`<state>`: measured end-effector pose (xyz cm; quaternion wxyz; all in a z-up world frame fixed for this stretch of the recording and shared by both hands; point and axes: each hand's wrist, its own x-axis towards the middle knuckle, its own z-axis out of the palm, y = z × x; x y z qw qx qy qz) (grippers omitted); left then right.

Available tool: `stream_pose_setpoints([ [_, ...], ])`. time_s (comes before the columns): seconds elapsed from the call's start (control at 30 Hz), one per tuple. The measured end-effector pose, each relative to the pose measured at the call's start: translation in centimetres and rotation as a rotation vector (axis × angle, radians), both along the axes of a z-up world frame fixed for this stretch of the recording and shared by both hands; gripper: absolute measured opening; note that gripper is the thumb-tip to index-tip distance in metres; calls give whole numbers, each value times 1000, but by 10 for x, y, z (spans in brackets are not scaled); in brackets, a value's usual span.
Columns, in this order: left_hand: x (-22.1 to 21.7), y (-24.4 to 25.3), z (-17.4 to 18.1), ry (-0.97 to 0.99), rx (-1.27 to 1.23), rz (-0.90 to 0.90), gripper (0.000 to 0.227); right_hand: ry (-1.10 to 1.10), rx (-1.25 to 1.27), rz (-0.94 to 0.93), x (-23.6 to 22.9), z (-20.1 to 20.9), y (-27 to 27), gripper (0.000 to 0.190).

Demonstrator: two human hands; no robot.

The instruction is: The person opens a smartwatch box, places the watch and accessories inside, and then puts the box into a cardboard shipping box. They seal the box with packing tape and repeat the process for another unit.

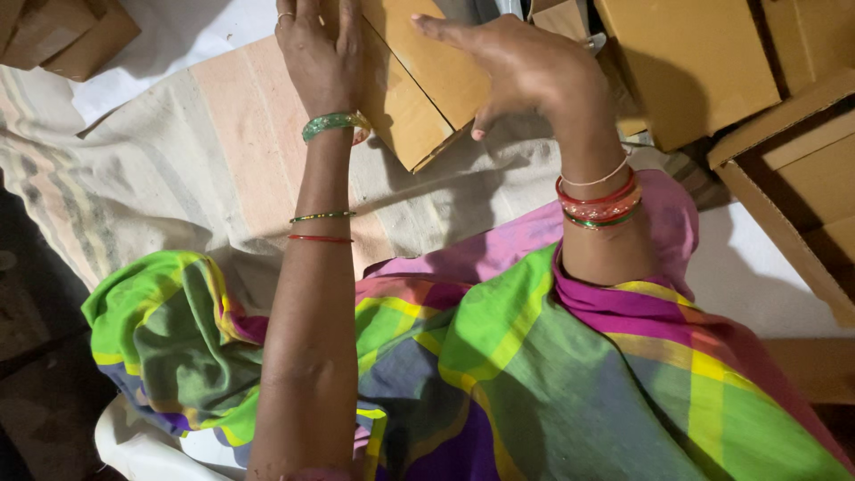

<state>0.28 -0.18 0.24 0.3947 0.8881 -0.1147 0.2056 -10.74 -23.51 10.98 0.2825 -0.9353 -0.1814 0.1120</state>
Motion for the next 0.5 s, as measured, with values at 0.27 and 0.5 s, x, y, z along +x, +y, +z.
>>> stream_pose_setpoints([
  [0.27,-6,23,7,-124,205,151,53,-277,191,78,7,-16,-10,106],
  [0.5,-22,25,14,-93,275,289,60,-203,176,-32,10,-21,-13,77],
])
